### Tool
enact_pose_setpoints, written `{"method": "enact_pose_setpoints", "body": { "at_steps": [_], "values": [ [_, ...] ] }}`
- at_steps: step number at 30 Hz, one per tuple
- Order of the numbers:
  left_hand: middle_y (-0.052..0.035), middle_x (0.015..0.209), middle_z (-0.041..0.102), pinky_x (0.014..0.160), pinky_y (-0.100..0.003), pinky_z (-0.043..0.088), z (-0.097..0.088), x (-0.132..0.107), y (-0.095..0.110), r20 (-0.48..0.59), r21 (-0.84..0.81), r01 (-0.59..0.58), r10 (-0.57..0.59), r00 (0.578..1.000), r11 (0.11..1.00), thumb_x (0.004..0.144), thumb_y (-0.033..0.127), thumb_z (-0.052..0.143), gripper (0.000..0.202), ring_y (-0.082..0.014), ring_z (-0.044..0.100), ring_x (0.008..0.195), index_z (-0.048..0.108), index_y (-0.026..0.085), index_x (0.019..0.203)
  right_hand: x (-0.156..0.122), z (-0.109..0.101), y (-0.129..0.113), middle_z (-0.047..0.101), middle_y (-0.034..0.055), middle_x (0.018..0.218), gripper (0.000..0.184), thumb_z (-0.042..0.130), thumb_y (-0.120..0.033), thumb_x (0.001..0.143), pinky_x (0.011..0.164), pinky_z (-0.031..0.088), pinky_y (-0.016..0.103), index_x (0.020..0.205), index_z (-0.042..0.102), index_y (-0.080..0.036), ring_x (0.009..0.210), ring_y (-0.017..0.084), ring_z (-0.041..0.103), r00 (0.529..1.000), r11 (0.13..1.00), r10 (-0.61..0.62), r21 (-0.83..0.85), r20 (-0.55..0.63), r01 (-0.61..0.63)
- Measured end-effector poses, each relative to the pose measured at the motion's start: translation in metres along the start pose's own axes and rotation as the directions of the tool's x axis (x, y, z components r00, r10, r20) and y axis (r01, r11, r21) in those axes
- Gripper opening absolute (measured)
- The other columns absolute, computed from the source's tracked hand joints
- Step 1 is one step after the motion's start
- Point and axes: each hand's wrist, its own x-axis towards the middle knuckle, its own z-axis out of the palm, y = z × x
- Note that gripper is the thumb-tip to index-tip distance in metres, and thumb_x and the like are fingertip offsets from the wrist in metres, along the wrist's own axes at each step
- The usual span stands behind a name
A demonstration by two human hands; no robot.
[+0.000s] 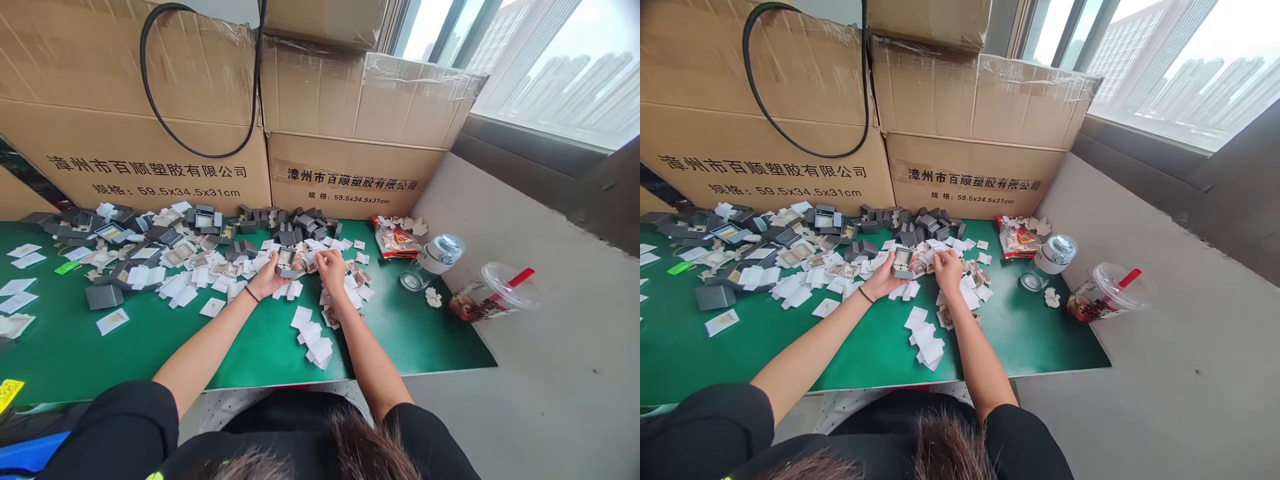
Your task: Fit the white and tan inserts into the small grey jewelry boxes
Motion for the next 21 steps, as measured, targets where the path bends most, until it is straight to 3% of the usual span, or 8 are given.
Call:
{"method": "enact_pose_setpoints", "body": {
  "at_steps": [6,11,16,21],
  "values": [
    [-0.0142,0.104,0.067,0.078,-0.038,0.052,-0.004,0.002,0.005,0.025,0.019,0.037,-0.037,0.999,0.999,0.085,0.053,0.041,0.053,-0.0235,0.063,0.096,0.056,0.014,0.118,-0.001,0.008,-0.003,0.064,0.0049,0.077,0.029,0.045,-0.036,0.084,0.067,0.045,0.027,0.081,0.065,-0.015,0.068,0.015,0.057,0.992,0.978,0.118,0.178,-0.055,-0.106],
    [-0.0140,0.104,0.067,0.084,-0.041,0.050,-0.006,0.006,0.006,0.010,-0.016,0.077,-0.077,0.997,0.997,0.085,0.053,0.042,0.054,-0.0244,0.063,0.098,0.052,0.015,0.123,-0.003,0.014,0.001,0.057,-0.0012,0.064,0.027,0.046,-0.041,0.083,0.055,0.042,0.024,0.081,0.059,-0.017,0.055,0.012,0.051,0.971,0.903,0.207,0.360,0.120,-0.237],
    [-0.0117,0.100,0.068,0.079,-0.038,0.052,-0.001,0.005,0.005,-0.042,-0.007,0.052,-0.053,0.998,0.999,0.082,0.055,0.046,0.057,-0.0237,0.064,0.093,0.051,0.018,0.124,-0.008,0.010,-0.009,0.053,-0.0038,0.060,0.023,0.045,-0.041,0.084,0.046,0.039,0.022,0.084,0.054,-0.020,0.047,0.010,0.047,0.948,0.836,0.179,0.467,0.264,-0.288],
    [-0.0096,0.102,0.067,0.070,-0.031,0.054,0.005,0.002,0.004,-0.076,0.055,0.030,-0.026,0.997,0.998,0.081,0.051,0.052,0.054,-0.0216,0.064,0.091,0.048,0.021,0.126,-0.013,0.010,-0.020,0.057,-0.0012,0.070,0.018,0.049,-0.037,0.082,0.052,0.045,0.024,0.083,0.056,-0.020,0.054,0.011,0.054,0.936,0.839,0.103,0.476,0.335,-0.263]
  ]
}}
